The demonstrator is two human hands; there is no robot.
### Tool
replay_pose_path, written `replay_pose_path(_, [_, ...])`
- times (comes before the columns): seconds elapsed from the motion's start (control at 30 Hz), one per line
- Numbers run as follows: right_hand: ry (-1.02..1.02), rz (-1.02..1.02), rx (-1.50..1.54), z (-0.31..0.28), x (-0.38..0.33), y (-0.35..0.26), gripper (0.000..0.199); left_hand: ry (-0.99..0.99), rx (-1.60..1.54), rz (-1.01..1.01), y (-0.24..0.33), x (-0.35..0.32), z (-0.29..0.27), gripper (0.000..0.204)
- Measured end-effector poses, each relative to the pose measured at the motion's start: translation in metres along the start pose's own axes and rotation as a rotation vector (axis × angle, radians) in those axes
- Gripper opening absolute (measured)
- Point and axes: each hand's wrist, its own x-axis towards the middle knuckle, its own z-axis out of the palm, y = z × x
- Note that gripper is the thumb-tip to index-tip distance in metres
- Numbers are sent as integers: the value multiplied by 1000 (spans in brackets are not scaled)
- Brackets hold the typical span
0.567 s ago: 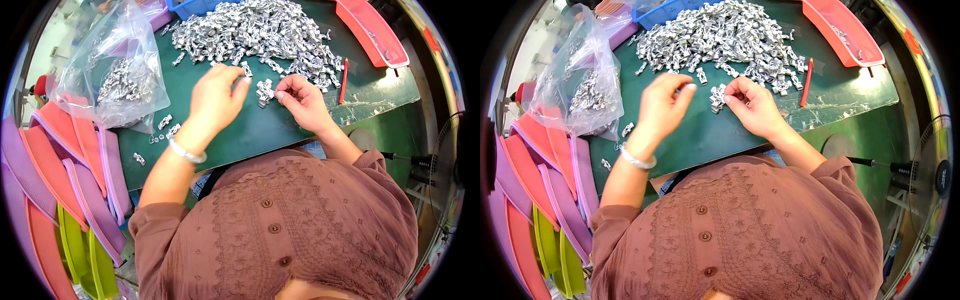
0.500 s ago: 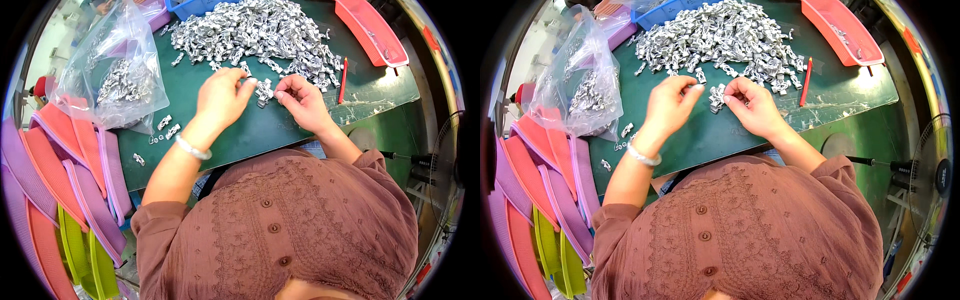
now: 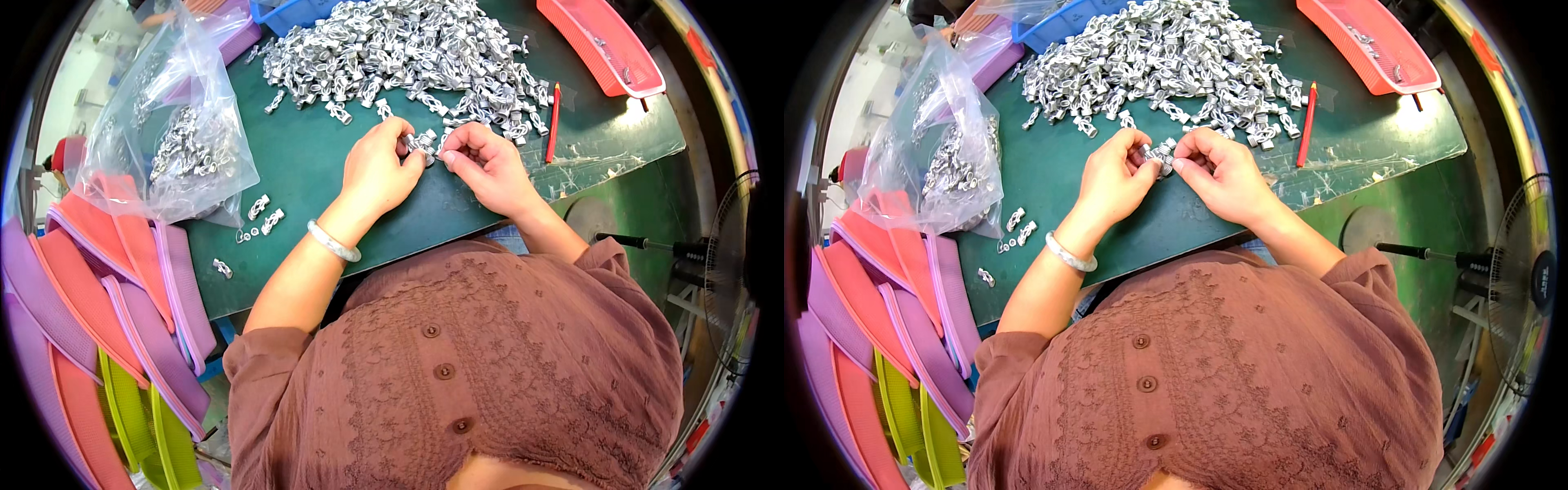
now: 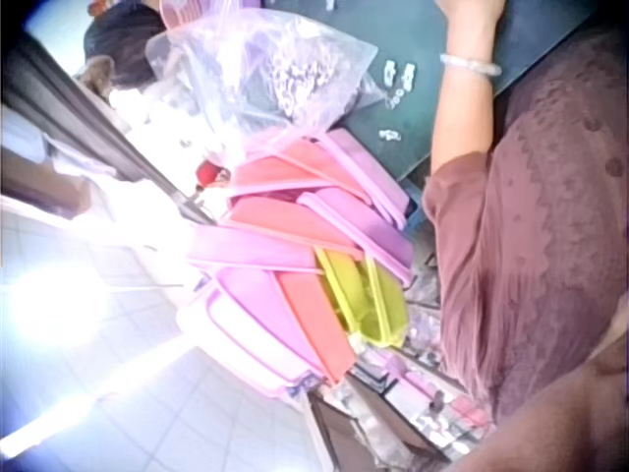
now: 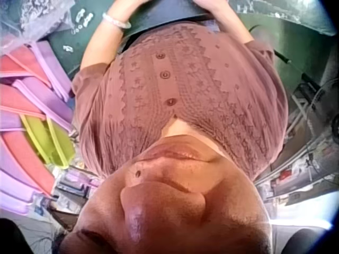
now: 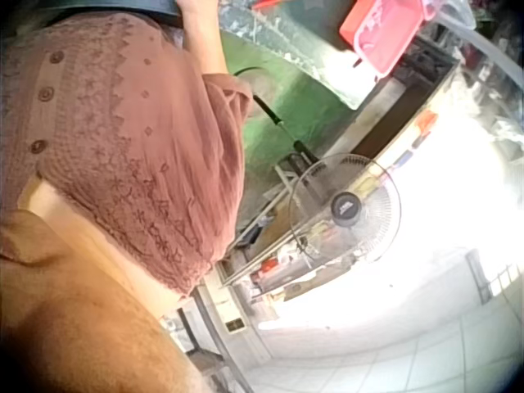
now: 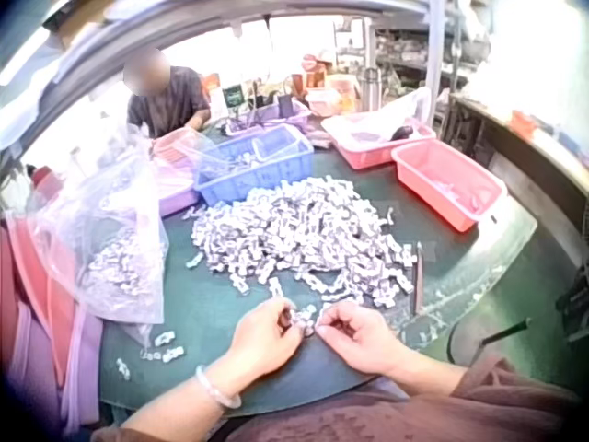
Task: The person picks up small metal components from a workbench, fits them together with plastic inserts by hand, and marks several finished pieces using a red marking tool.
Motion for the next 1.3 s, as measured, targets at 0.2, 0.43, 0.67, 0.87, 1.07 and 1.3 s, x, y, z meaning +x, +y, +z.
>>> replay_pose_path(0.2, [-3,-55,-6,4,0,2,10,41,-458,50,-10,-14,5,15])
replay_pose_path(0.43, [-86,-221,-223,5,2,3,20,-28,-723,137,-10,-25,-2,14])
replay_pose_path(0.67, [-373,282,373,1,-1,-12,21,-107,-845,210,-6,-33,-15,20])
replay_pose_path(0.87, [-249,250,536,13,-3,-6,14,-143,-929,241,3,-42,-15,38])
replay_pose_path(1.07, [-215,254,539,18,-4,-6,13,-114,-878,276,4,-45,-12,42])
replay_pose_path(1.3, [-234,225,542,18,-6,-4,12,-34,-817,270,-3,-43,-6,32])
